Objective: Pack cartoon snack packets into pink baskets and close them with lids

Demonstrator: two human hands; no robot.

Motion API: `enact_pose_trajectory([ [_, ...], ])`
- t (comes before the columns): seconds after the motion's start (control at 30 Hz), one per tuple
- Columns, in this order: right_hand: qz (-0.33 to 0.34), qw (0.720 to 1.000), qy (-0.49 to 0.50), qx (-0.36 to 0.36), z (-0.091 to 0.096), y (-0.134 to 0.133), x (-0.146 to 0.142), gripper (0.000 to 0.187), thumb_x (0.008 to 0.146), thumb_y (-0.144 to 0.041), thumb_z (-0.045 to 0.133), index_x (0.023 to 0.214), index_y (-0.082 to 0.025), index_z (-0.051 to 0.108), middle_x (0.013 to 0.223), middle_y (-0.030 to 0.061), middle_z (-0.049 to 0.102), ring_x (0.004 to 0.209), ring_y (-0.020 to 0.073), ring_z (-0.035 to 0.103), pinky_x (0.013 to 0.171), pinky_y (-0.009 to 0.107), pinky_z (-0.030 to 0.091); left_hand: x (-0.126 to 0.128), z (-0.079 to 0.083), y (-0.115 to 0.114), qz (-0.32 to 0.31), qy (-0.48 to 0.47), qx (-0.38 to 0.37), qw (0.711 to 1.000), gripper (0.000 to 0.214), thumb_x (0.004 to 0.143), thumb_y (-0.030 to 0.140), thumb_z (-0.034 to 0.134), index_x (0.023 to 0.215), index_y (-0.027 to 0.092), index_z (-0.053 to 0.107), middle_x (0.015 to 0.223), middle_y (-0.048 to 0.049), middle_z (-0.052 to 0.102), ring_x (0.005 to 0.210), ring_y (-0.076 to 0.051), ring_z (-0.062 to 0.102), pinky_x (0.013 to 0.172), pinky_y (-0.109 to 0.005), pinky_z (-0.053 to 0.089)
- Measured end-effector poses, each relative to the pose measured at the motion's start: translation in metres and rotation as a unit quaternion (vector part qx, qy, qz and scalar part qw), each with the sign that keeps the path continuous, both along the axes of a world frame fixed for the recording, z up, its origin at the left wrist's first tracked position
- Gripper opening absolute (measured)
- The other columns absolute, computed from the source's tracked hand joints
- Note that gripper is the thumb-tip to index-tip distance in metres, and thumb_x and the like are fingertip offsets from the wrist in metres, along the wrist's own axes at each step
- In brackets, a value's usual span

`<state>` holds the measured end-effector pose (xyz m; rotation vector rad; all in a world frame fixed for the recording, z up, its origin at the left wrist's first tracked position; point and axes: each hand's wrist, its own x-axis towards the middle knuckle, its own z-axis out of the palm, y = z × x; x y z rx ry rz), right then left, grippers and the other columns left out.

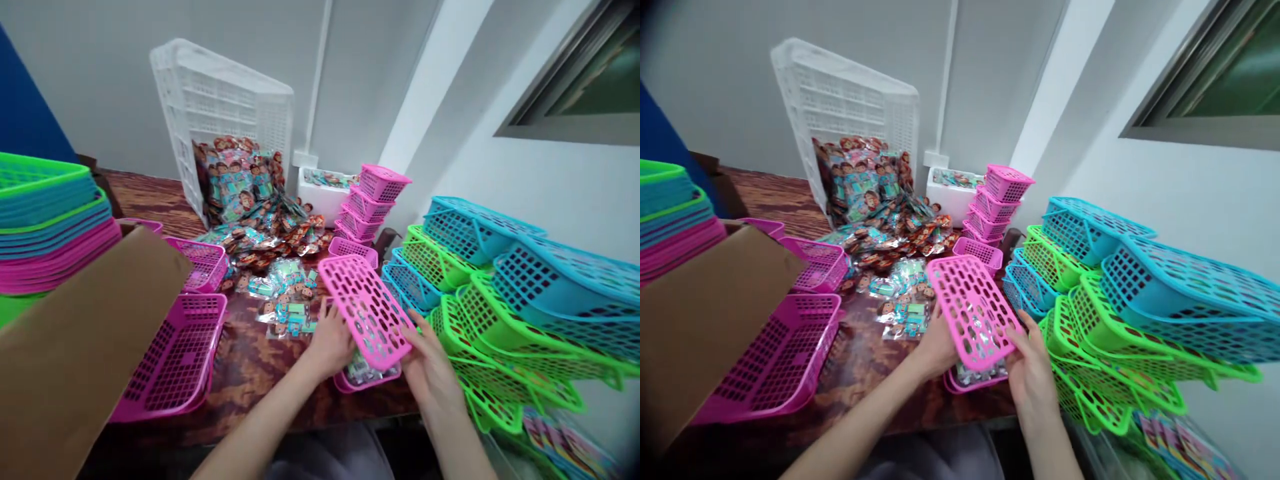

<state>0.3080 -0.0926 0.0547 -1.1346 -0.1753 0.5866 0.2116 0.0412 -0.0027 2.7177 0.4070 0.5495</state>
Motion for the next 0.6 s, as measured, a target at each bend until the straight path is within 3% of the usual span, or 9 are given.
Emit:
enact_pose_trajectory([
  [0.1, -0.011, 1.0, 0.02, -0.012, -0.025, -0.019, 0.026, 0.082, 0.053, -0.02, 0.089, 0.127, -0.024, 0.055, 0.095, -0.0008, 0.073, 0.081, 0.0152, 0.07, 0.072, 0.025, 0.057, 0.02, 0.002, 0.003, -0.014, -0.019, 0.02, 1.0, 0.051, 0.096, 0.029, 0.049, 0.146, 0.022, 0.042, 0.155, -0.0126, 0.039, 0.141, -0.031, 0.034, 0.118, -0.054, 0.023],
  [0.2, 0.017, 0.999, 0.016, -0.044, -0.042, -0.029, 0.035, 0.073, 0.055, -0.027, 0.089, 0.122, -0.02, 0.06, 0.093, 0.0013, 0.073, 0.076, 0.0163, 0.069, 0.063, 0.024, 0.056, 0.033, 0.0, 0.007, -0.037, -0.012, 0.031, 0.999, 0.047, 0.096, 0.03, 0.05, 0.142, 0.021, 0.049, 0.146, -0.0143, 0.049, 0.132, -0.031, 0.044, 0.113, -0.052, 0.03],
  [0.33, 0.09, 0.985, -0.03, -0.141, -0.053, -0.04, 0.046, 0.07, 0.063, -0.039, 0.086, 0.124, -0.016, 0.061, 0.068, -0.0028, 0.065, 0.05, 0.0102, 0.055, 0.04, 0.016, 0.037, 0.035, -0.006, 0.007, -0.056, 0.006, 0.051, 0.997, 0.037, 0.098, 0.027, 0.045, 0.132, 0.019, 0.057, 0.134, -0.0144, 0.058, 0.124, -0.029, 0.05, 0.111, -0.048, 0.033],
  [0.43, 0.129, 0.964, -0.09, -0.212, -0.062, -0.05, 0.056, 0.07, 0.07, -0.048, 0.079, 0.128, -0.015, 0.059, 0.056, -0.0066, 0.054, 0.041, 0.0073, 0.045, 0.036, 0.015, 0.025, 0.034, -0.01, 0.003, -0.022, 0.009, 0.066, 0.998, 0.033, 0.099, 0.026, 0.044, 0.125, 0.018, 0.062, 0.131, -0.0151, 0.059, 0.12, -0.03, 0.051, 0.109, -0.051, 0.034],
  [0.6, 0.156, 0.944, -0.148, -0.249, -0.098, -0.06, 0.07, 0.075, 0.069, -0.054, 0.075, 0.132, -0.017, 0.059, 0.054, -0.0096, 0.042, 0.041, 0.008, 0.041, 0.04, 0.018, 0.029, 0.037, -0.012, 0.001, -0.034, -0.024, 0.059, 0.997, 0.026, 0.095, 0.024, 0.05, 0.114, 0.021, 0.067, 0.115, -0.0125, 0.067, 0.109, -0.029, 0.056, 0.102, -0.049, 0.041],
])
